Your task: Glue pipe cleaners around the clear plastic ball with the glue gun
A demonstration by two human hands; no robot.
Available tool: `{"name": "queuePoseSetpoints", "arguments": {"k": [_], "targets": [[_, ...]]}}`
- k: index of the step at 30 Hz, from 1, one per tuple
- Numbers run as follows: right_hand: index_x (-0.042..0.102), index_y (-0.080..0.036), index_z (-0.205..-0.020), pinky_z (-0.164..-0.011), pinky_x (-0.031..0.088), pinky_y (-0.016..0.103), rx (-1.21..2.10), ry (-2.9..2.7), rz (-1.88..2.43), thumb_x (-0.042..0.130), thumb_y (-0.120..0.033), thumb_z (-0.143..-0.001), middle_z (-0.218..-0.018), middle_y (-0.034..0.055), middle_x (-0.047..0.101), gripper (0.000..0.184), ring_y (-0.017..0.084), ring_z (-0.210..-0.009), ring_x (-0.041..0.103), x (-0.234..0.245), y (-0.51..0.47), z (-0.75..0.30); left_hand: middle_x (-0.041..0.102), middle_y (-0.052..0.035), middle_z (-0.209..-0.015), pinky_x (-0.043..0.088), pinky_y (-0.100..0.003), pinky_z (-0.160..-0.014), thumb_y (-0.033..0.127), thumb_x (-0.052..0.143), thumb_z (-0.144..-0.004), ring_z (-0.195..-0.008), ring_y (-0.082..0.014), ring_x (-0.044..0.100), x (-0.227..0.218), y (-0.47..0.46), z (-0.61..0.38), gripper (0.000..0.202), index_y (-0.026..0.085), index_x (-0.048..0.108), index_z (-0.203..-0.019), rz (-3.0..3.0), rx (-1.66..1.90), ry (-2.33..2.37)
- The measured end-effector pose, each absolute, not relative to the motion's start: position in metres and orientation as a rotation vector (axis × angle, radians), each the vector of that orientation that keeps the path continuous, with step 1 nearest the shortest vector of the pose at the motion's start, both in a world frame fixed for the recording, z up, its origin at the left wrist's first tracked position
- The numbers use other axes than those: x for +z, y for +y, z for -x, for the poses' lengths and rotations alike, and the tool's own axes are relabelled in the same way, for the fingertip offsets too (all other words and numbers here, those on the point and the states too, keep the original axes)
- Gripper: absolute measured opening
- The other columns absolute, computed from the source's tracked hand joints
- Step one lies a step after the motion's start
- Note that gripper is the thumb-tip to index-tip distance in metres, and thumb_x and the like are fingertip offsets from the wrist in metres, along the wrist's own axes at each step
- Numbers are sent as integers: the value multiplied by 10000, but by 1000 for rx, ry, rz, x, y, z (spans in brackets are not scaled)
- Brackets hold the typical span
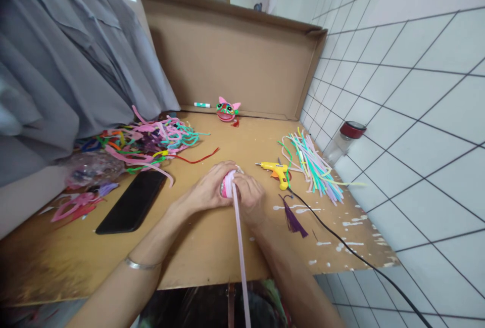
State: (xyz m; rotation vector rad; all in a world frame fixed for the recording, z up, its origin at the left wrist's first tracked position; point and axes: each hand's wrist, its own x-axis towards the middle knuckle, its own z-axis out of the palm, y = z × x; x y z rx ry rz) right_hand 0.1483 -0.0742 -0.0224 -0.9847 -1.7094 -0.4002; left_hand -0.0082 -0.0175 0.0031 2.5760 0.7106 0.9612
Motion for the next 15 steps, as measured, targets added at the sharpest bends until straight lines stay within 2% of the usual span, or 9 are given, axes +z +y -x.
{"name": "queuePoseSetpoints", "arguments": {"k": [5,15], "targets": [[622,-195,-992,-829,582,359,-357,-1700,1016,491,-136,-919,-963,96,730,161,198,-927,698,-23,-75,-148,566,-177,-1314,431,-487,-1094,252,729,-636,-1269,-331,522,5,-19,7,678,160,493,-1265,-2576,963,716],[639,-205,-959,-802,578,336,-298,-1669,1026,472,-157,-930,-954,84,724,176,189,-912,691,-16,-76,-145,584,-156,-1303,445,-490,-1076,261,742,-622,-1256,-334,538,7,-18,6,677,190,514,-1256,-2566,970,728]]}}
